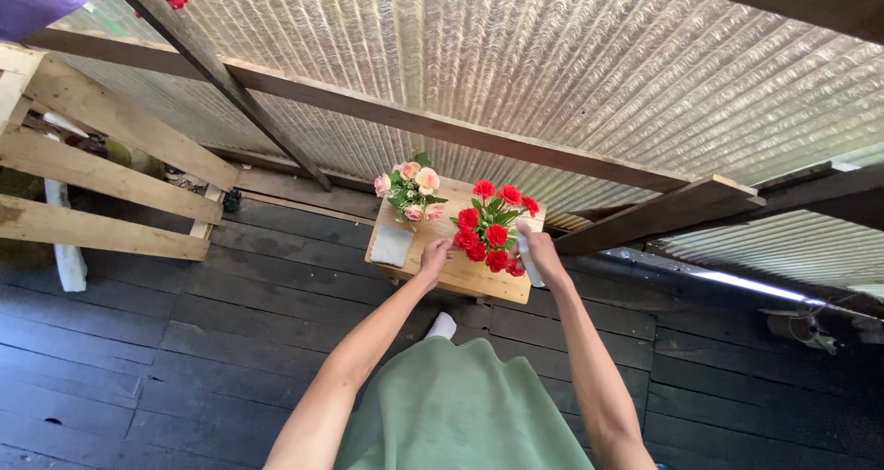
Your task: Spraying artificial flowers with a spray bottle.
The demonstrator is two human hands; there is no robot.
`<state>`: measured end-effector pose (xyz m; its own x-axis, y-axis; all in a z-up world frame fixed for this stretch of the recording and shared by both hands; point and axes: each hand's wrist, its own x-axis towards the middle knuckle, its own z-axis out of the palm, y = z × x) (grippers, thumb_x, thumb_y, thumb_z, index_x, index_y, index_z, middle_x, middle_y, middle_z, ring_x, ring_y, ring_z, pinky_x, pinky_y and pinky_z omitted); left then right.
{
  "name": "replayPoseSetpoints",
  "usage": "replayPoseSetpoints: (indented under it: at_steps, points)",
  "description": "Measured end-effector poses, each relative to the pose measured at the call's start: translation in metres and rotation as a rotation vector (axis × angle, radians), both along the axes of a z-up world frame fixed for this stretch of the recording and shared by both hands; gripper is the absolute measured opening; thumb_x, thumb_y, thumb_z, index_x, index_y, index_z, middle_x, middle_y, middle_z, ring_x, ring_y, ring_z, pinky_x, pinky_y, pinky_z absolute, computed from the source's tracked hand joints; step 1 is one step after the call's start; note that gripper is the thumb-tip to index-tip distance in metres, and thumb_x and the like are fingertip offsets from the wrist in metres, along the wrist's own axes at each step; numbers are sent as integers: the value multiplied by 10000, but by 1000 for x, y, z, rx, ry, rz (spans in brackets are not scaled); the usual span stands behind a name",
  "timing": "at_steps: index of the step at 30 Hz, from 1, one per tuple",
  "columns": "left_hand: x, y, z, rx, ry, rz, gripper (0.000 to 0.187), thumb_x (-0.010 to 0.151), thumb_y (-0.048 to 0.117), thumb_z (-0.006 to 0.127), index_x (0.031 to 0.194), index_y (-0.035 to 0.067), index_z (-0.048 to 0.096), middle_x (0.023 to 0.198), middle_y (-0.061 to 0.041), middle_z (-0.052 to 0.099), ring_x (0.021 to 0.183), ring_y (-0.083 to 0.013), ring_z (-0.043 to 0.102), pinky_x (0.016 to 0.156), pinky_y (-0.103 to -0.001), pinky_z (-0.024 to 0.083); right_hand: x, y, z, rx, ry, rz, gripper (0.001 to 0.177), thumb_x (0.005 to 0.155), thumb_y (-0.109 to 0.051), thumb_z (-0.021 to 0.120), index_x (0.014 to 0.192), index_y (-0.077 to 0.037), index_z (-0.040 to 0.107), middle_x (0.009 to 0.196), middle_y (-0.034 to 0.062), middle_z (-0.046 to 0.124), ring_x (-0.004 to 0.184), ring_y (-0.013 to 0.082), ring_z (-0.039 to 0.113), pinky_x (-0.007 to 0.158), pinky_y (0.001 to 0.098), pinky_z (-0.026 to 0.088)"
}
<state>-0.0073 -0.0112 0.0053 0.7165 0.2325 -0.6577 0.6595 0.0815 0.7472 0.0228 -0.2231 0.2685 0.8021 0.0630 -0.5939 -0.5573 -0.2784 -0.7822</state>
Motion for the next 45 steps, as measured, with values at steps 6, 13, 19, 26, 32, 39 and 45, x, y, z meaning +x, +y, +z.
replayPoseSetpoints:
  at_steps: [6,13,19,26,32,39,45]
  points:
    - [-3,-5,7,-145,-29,-21,490,771,248,771,1254,181,733,1114,-60,766,845,-167,755,659,-248,529,-17,9,6,-18,204,348,586,888,-573,631,623,-50,634,543,117,608,441,214,617,449,315,517]
    - [-7,-5,14,-279,-35,-28,548,784,271,815,1307,166,689,1146,28,724,822,-99,722,647,-190,510,-10,-5,-9,20,178,263,621,925,-582,597,595,-60,658,507,114,610,418,212,637,455,312,546]
    - [-5,-3,24,-317,-51,-7,547,767,304,869,1264,166,685,1025,72,706,764,-72,712,621,-174,496,-7,-9,0,54,192,157,548,931,-527,610,677,-45,674,552,75,603,474,175,627,470,279,540]
    - [12,10,17,-305,-14,-31,601,722,310,922,1257,164,689,1032,23,741,784,-121,746,580,-195,516,4,-4,-21,80,200,147,602,942,-578,603,698,-37,705,524,119,620,441,217,647,466,317,560]
    - [27,15,26,-280,22,-126,651,714,256,925,1298,137,662,1019,-24,759,790,-138,753,560,-188,512,16,3,-3,70,197,169,626,946,-603,589,722,-32,711,531,118,631,445,214,662,468,314,575]
    - [8,14,14,-293,-8,-160,607,732,109,794,1321,147,653,1073,-2,747,838,-128,749,619,-191,514,8,-4,-10,88,180,179,644,960,-616,579,714,-33,700,530,125,636,444,224,669,473,314,577]
    - [-3,26,28,-277,-41,-225,657,739,82,750,1370,213,624,1142,30,760,887,-82,718,693,-194,485,2,-7,-9,109,154,163,637,973,-609,578,720,-36,693,532,129,625,435,230,661,467,324,574]
